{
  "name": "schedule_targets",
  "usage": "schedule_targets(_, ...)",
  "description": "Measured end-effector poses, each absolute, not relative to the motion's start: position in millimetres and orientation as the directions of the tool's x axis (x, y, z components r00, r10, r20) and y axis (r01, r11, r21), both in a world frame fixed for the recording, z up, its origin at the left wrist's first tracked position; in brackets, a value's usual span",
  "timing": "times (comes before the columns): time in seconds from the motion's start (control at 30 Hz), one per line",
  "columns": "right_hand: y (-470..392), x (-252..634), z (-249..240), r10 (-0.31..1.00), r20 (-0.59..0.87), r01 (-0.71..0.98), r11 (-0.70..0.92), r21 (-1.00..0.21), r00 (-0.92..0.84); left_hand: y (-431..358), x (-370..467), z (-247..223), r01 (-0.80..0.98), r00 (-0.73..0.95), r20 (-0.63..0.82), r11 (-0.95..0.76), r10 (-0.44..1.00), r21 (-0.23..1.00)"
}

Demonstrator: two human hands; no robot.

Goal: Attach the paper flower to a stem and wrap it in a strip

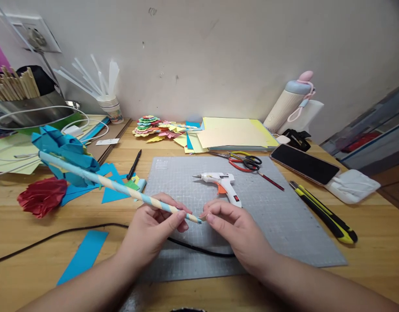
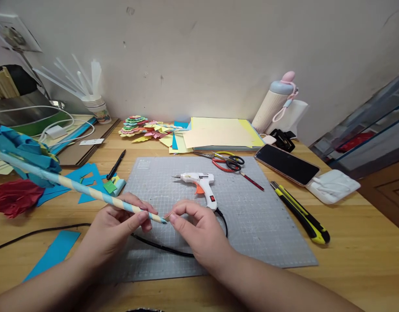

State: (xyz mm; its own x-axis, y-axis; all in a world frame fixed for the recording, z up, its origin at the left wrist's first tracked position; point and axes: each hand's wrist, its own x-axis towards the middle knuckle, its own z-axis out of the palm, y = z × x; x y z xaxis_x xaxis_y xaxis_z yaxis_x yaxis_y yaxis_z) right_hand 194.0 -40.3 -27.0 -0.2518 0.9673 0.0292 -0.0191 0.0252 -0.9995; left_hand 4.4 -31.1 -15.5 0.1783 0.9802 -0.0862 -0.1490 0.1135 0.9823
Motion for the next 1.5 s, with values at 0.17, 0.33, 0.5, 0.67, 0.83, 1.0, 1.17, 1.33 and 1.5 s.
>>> schedule_targets(0.17,-39.9,194.9,-31.6,0.949,-0.139,-0.151,-0.187,-0.971,-0.282,-28.9,6.2,-11.6,-0.105,0.183,-0.143,0.164,0.973,0.981)
schedule_targets(0.33,-39.1,195.3,-30.8,0.94,-0.162,-0.161,-0.217,-0.963,-0.301,-29.3,6.9,-8.1,-0.074,0.173,-0.17,0.184,0.97,0.98)
schedule_targets(0.5,-39.9,196.2,-26.5,0.94,-0.063,-0.104,-0.104,-0.989,-0.336,-29.8,6.5,-10.3,-0.07,0.17,-0.163,0.177,0.972,0.982)
schedule_targets(0.67,-41.0,197.0,-28.5,0.934,0.004,-0.062,-0.02,-0.998,-0.358,-28.2,6.5,-14.1,-0.071,0.169,-0.165,0.179,0.972,0.981)
schedule_targets(0.83,-38.2,200.7,-32.0,0.93,-0.014,-0.146,-0.073,-0.987,-0.368,-26.4,4.8,-15.5,-0.06,0.153,-0.168,0.179,0.974,0.982)
schedule_targets(1.0,-35.9,198.8,-30.6,0.929,-0.042,-0.202,-0.124,-0.972,-0.367,-26.2,4.7,-13.0,-0.062,0.143,-0.197,0.208,0.97,0.976)
schedule_targets(1.17,-40.1,193.9,-30.8,0.94,0.006,-0.029,-0.004,-1.0,-0.34,-27.5,6.3,-10.1,-0.046,0.142,-0.196,0.205,0.97,0.978)
schedule_targets(1.33,-49.7,193.2,-28.9,0.951,0.102,0.182,0.159,-0.97,-0.29,-33.5,9.2,-8.8,-0.06,0.147,-0.129,0.139,0.981,0.988)
schedule_targets(1.5,-54.6,191.1,-28.8,0.926,0.278,0.302,0.349,-0.887,-0.254,-39.9,10.4,-13.0,-0.046,0.138,-0.009,0.016,0.99,0.999)
